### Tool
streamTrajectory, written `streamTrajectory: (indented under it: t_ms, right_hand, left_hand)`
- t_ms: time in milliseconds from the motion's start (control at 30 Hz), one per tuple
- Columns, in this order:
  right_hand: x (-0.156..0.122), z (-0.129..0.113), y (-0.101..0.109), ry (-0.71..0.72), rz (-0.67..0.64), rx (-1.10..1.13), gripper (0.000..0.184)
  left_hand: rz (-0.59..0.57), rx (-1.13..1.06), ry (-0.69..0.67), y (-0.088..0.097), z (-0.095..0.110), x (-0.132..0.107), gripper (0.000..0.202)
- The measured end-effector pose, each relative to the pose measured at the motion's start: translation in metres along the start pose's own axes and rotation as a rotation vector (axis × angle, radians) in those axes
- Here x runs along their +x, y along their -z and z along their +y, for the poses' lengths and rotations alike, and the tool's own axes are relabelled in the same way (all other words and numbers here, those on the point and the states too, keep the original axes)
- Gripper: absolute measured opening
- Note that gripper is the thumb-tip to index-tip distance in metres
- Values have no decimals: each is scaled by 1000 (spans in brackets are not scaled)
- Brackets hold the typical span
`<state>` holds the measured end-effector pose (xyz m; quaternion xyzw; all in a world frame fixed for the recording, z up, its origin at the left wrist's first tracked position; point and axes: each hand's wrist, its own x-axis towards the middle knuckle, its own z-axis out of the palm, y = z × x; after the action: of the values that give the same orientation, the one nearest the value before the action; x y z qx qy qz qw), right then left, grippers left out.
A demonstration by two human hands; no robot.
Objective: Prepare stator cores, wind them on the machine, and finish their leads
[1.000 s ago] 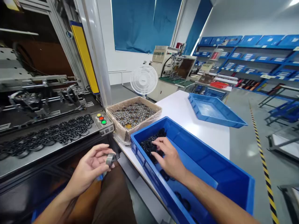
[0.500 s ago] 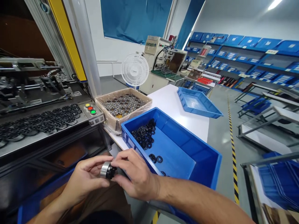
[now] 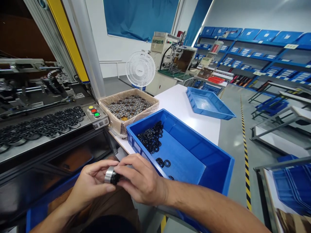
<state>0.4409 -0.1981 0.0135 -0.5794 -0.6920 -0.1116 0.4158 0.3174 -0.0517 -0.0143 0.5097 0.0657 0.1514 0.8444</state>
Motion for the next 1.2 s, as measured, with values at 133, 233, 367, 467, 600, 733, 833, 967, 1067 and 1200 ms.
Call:
streamTrajectory:
  t_ms: [133,233,367,467,600,733,833,967,1067,1200]
  right_hand:
    - [-1,5,-1,34,-10,-56,38]
    - [-2,7,-2,47,-11,-60,39]
    - [-3,8,-3,77,-13,-79,38]
    - [-2,8,-2,91,0,-101,37]
    - [-1,10,2,114,-8,-165,34]
    - [-2,8,3,179,-40,-240,34]
    - [-1,6,2,207,-61,-265,28]
    - [11,26,24,45,-110,-251,32]
    - [13,64,60,-542,-323,-415,42]
    - [-20,108,92,-1072,-723,-564,30]
  left_hand:
    - [0,-15,-3,1,0,0,49]
    - [-5,-6,2,2,1,-1,51]
    - [1,23,22,1,3,-3,53]
    - [7,41,19,0,4,-4,54]
    - [9,36,44,2,4,-4,53]
    - [-23,38,74,3,0,-3,54]
    - [-21,82,68,0,-3,-5,52]
    - [-6,291,47,1,0,-11,41]
    - [45,527,34,18,6,-11,40]
    - [115,577,146,50,8,-1,44]
